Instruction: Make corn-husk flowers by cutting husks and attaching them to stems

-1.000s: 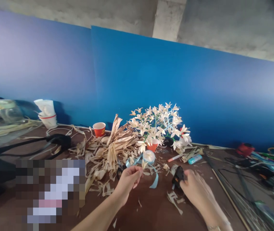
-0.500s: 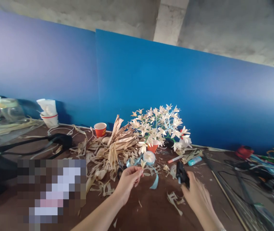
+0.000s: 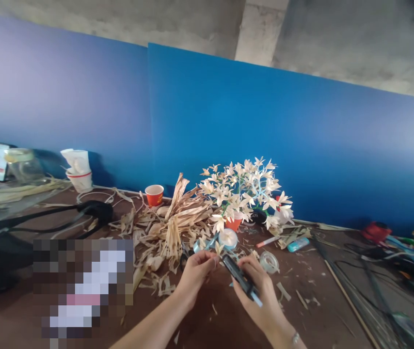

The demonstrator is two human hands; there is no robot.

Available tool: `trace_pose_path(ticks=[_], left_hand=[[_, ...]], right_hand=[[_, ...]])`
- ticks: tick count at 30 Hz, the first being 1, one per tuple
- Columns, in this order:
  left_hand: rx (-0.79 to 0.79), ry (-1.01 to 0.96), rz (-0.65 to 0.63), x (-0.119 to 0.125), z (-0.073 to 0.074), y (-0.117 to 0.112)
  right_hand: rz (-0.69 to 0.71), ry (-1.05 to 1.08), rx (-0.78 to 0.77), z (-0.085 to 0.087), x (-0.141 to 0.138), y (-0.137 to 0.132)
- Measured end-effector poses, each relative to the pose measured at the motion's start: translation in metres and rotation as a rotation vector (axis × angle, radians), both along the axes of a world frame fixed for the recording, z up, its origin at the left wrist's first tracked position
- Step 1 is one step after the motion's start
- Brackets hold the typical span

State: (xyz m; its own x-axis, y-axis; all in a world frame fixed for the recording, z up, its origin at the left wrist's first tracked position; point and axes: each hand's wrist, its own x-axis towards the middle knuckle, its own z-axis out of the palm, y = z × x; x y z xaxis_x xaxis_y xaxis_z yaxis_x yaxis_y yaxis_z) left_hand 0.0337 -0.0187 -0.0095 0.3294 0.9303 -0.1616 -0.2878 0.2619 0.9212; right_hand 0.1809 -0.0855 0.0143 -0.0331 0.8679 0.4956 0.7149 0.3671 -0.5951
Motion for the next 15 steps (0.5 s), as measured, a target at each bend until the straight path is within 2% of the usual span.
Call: trace_pose_path(ticks=[6,15], left_hand=[[0.006,0.024,0.024,0.0018,0.0025,-0.0024],[0.016,0.048,0.028,0.0033,-0.0046,0.0009]], right_hand=[[-0.023,-0.072,0.031,-0.0101,0.0038,0.0032],[-0.027,-0.091,0.040,-0.0098,0.0038,0.0027]])
